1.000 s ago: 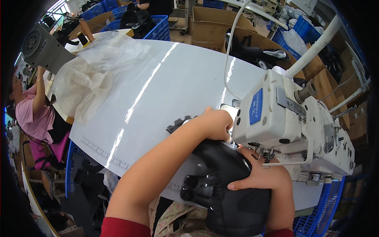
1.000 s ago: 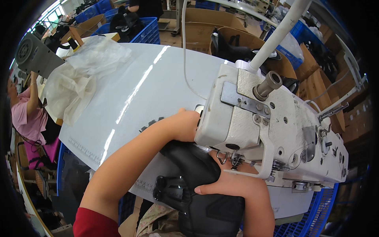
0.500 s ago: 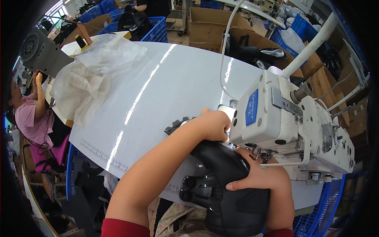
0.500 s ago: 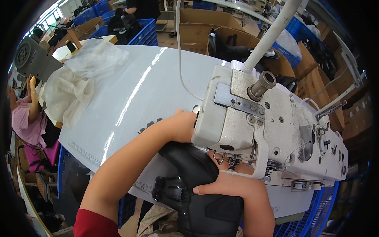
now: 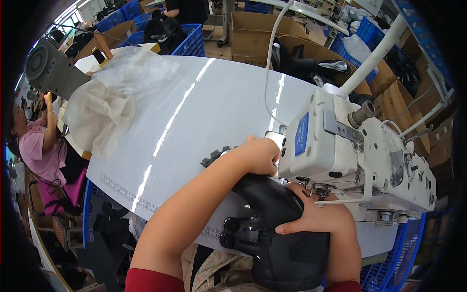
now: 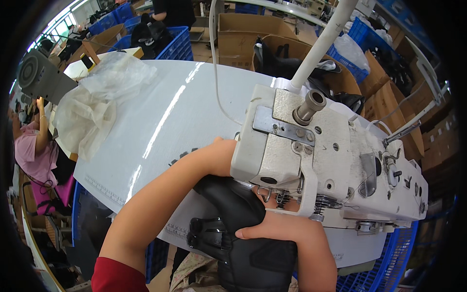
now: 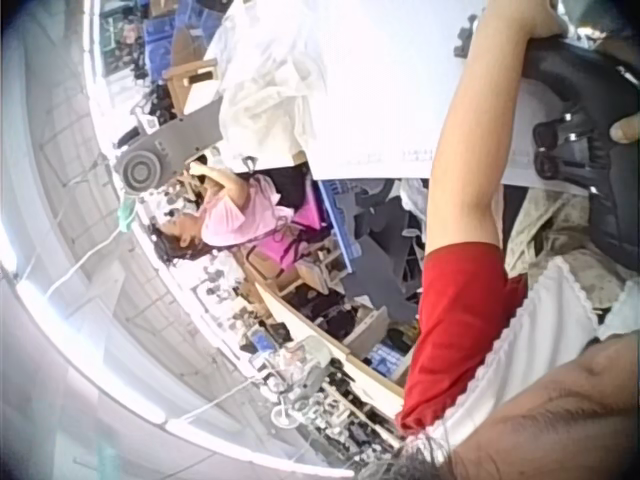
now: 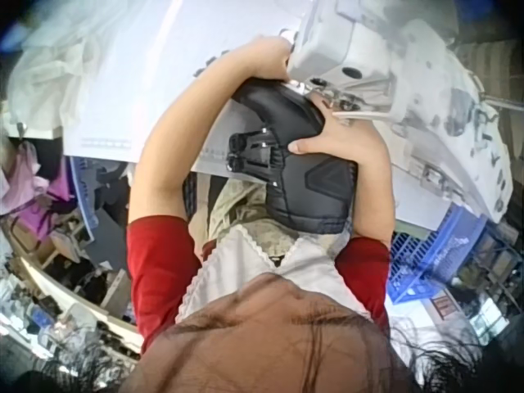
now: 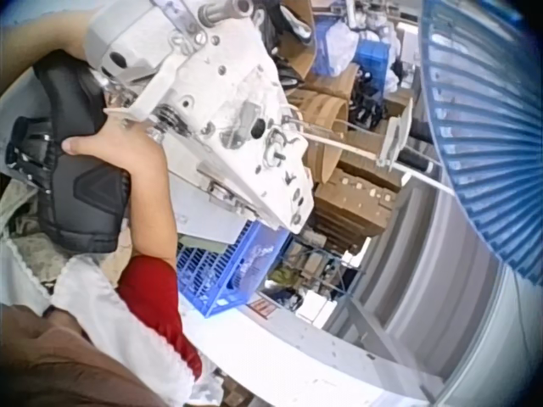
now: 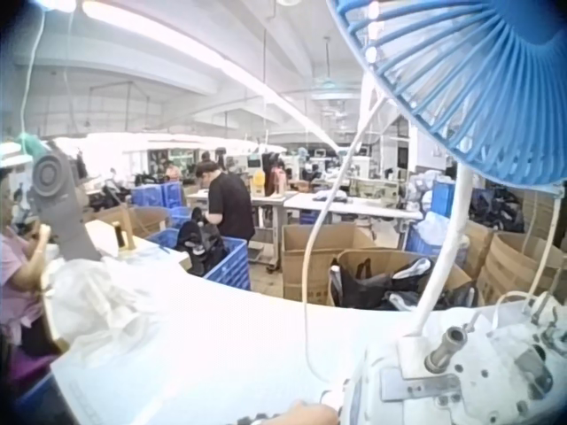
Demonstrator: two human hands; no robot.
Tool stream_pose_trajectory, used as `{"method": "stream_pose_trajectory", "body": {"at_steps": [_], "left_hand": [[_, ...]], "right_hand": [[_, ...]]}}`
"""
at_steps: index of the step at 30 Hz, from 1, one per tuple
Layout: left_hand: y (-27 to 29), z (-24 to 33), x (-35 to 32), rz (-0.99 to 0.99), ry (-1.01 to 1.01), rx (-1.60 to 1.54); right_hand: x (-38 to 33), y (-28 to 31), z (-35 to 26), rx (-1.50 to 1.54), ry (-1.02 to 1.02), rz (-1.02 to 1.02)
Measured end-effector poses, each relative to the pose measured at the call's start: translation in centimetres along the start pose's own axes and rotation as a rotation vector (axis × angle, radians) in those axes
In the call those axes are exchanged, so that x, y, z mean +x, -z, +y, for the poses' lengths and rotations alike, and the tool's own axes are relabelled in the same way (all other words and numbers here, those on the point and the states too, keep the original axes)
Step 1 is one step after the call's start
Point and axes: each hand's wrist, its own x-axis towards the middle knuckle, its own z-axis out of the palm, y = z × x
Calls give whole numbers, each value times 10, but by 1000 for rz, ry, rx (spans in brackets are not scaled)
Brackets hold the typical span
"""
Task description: The person stitches shoe uppers using a sewing machine, cuts threads with thread snips, and takes additional shoe parts from a plastic crate to sew.
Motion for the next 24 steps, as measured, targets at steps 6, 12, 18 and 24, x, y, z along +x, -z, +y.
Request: {"method": "stream_pose_trajectory", "body": {"at_steps": [6,12,18,24], "left_hand": [[-1,-1,0,9,4,2],[-6,-5,2,29,-9,5],[-2,-1,0,25,-20,51],[19,25,-48,305,-131,295]], "right_hand": [[3,-4,4,54,44,10],[3,-4,7,62,83,42],[2,-2,5,0,101,67],[6,-2,10,44,176,44]]}}
